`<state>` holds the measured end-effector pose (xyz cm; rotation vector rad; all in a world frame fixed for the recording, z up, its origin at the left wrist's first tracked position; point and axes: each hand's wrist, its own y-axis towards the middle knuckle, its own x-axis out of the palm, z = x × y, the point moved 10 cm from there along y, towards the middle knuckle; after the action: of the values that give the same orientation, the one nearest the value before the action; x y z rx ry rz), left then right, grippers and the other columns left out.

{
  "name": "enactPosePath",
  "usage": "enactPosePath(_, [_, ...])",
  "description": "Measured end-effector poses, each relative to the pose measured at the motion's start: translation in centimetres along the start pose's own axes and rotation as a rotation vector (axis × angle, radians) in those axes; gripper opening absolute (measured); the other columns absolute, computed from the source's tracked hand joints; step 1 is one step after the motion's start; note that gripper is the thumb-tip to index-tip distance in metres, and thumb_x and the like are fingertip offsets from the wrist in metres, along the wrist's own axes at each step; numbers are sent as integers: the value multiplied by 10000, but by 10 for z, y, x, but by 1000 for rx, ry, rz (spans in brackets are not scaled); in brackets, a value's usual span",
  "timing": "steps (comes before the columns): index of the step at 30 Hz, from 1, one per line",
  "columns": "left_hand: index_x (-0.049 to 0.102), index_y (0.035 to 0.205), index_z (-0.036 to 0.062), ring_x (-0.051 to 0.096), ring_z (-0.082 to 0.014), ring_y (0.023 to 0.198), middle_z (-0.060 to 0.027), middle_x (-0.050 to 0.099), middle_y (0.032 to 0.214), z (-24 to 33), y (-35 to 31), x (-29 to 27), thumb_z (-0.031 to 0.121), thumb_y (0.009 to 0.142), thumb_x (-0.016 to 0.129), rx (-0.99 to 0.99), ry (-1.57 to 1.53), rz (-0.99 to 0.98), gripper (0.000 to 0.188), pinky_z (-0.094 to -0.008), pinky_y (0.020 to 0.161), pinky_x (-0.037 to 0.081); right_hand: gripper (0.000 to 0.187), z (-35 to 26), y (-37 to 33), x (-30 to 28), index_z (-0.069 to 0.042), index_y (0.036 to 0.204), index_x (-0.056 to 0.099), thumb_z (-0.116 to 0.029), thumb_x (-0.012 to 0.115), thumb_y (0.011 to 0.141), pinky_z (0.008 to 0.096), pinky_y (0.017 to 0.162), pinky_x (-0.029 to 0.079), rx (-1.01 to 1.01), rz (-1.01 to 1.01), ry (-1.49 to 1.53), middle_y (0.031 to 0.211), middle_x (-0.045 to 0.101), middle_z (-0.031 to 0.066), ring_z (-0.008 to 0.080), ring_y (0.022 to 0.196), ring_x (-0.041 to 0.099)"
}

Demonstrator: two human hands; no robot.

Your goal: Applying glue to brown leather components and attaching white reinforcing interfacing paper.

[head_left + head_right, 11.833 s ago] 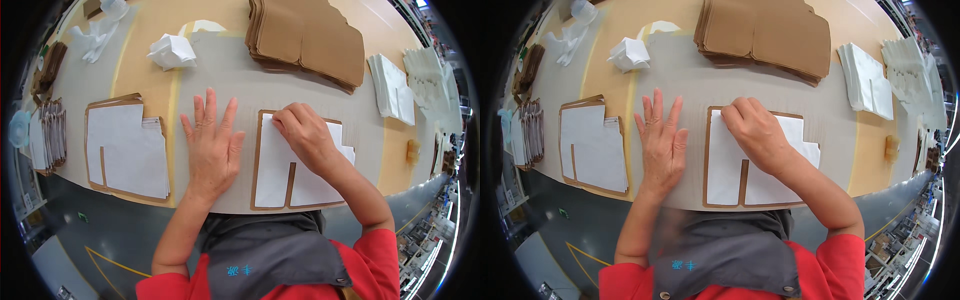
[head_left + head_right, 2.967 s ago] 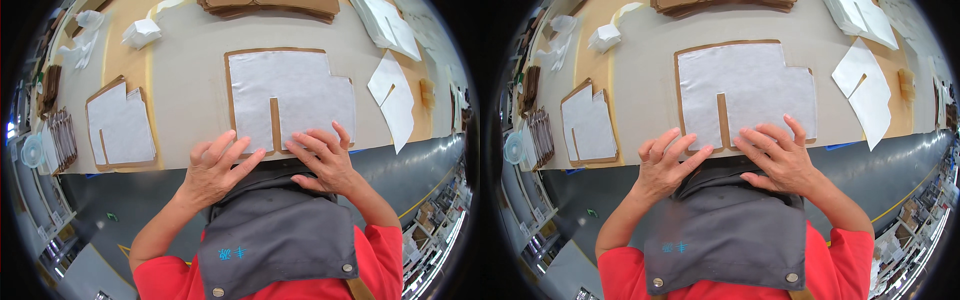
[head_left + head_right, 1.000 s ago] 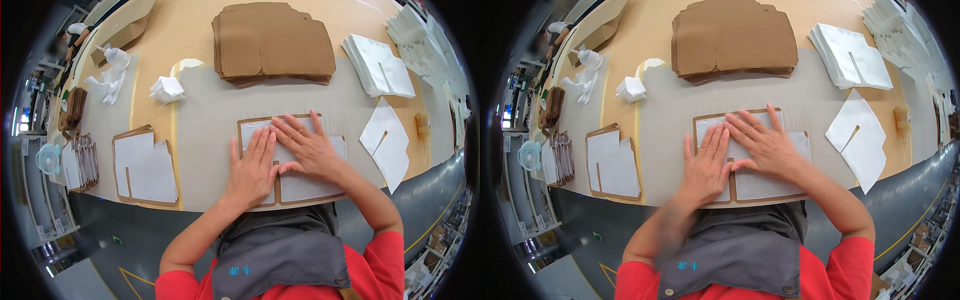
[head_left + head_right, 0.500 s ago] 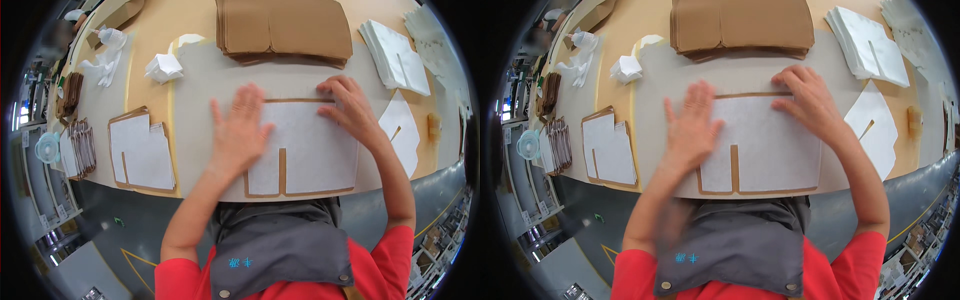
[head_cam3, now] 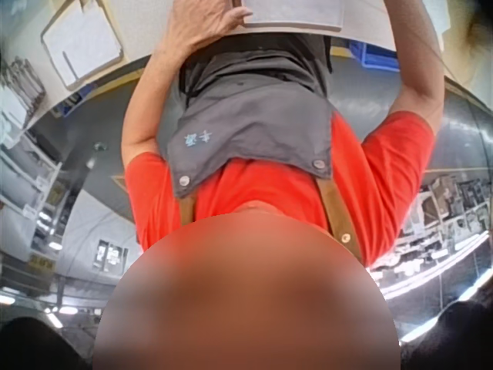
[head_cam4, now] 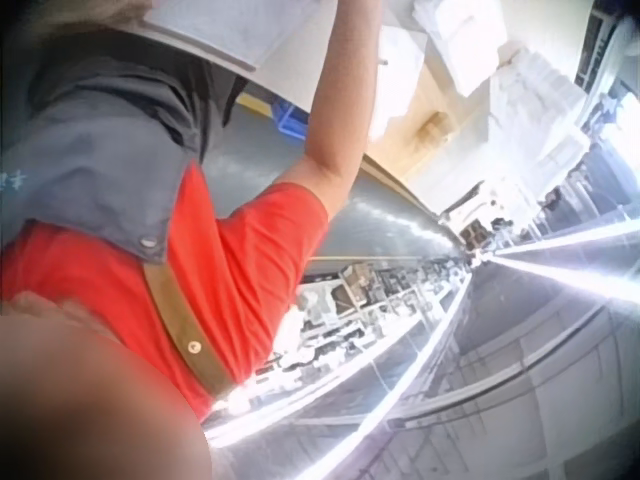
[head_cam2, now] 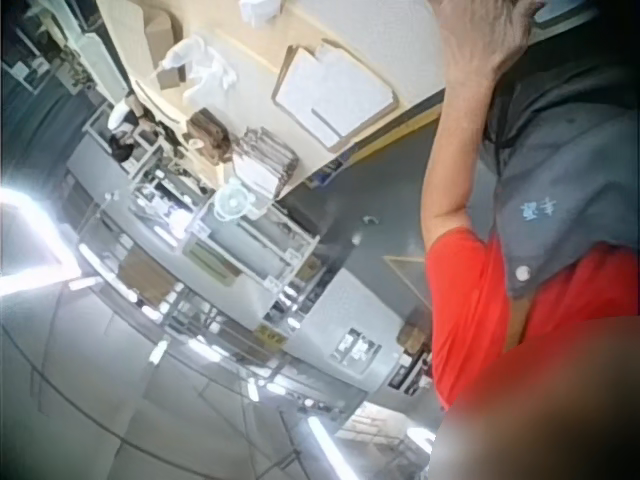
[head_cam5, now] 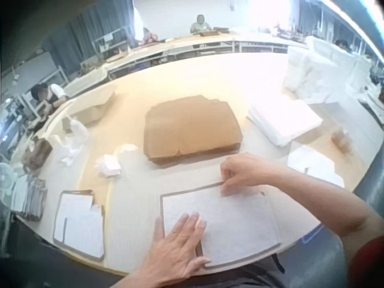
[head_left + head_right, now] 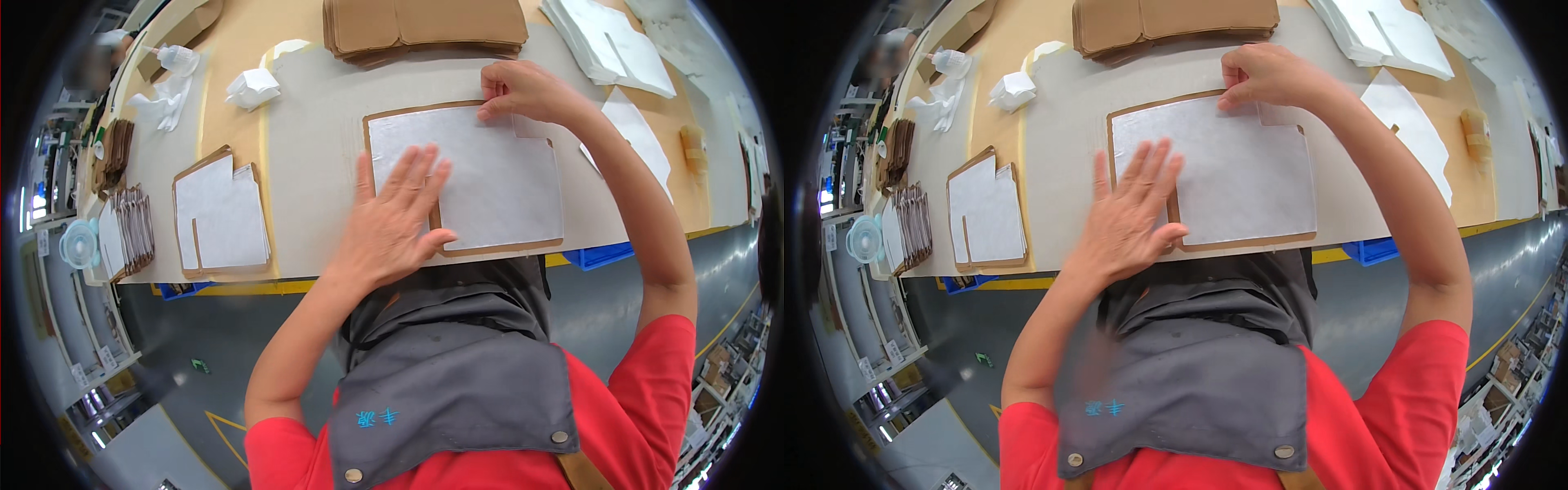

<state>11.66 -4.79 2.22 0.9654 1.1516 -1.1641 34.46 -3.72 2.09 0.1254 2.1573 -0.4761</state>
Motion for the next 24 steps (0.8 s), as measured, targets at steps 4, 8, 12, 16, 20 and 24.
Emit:
enactPosePath(4, [320, 1576, 123, 229, -265, 1534, -108, 276, 1650, 36, 9, 14, 654, 974, 380, 168, -20, -3, 805, -628, 1212, 30, 360, -5, -7, 5, -25, 884, 630, -315, 823, 793, 362, 677, 444, -89, 25, 119, 816, 640, 80, 192, 751, 573])
enactPosePath(8, [368, 1554, 149, 272, -234, 1517, -87, 338, 1623, 98, -48, 29, 636, 967, 409, 429, -287, -54, 764, -564, 1239, 76, 397, -6, -22, 17, 16, 929, 631, -316, 812, 808, 350, 684, 448, -48, -12, 9, 809, 636, 96, 198, 729, 562])
enactPosePath(12, [424, 1522, 123, 312, -236, 1504, -96, 385, 1597, 87, -82, 15, 521, 951, 534, 337, -194, 102, 704, -506, 1250, 123, 325, -21, -56, -3, 7, 960, 624, -274, 760, 869, 376, 696, 466, -198, 358, 76, 790, 638, 106, 247, 724, 571])
enactPosePath(16, [394, 1526, 39, 332, -320, 1495, -184, 371, 1594, -17, -102, -28, 257, 935, 704, -255, -438, 479, 702, -479, 1216, 237, 253, -57, -105, -30, -14, 994, 610, -224, 723, 911, 360, 683, 484, -225, 505, 151, 823, 673, 111, 278, 719, 588])
enactPosePath(20, [436, 1471, -13, 311, -279, 1506, -220, 324, 1611, -57, -91, -30, 103, 933, 707, -372, -907, 594, 613, -428, 1186, 307, 214, -83, -127, -52, -28, 988, 613, -190, 727, 908, 318, 667, 480, -203, 533, 159, 815, 656, 93, 217, 702, 581])
enactPosePath(24, [643, 1192, -38, 616, -68, 933, 7, 695, 1046, -59, -80, -7, 44, 940, 711, -522, -1587, 528, 274, -240, 889, 511, 153, -102, -130, -66, -35, 999, 636, -136, 713, 914, 251, 674, 451, -217, 533, 233, 804, 620, 26, 89, 744, 554])
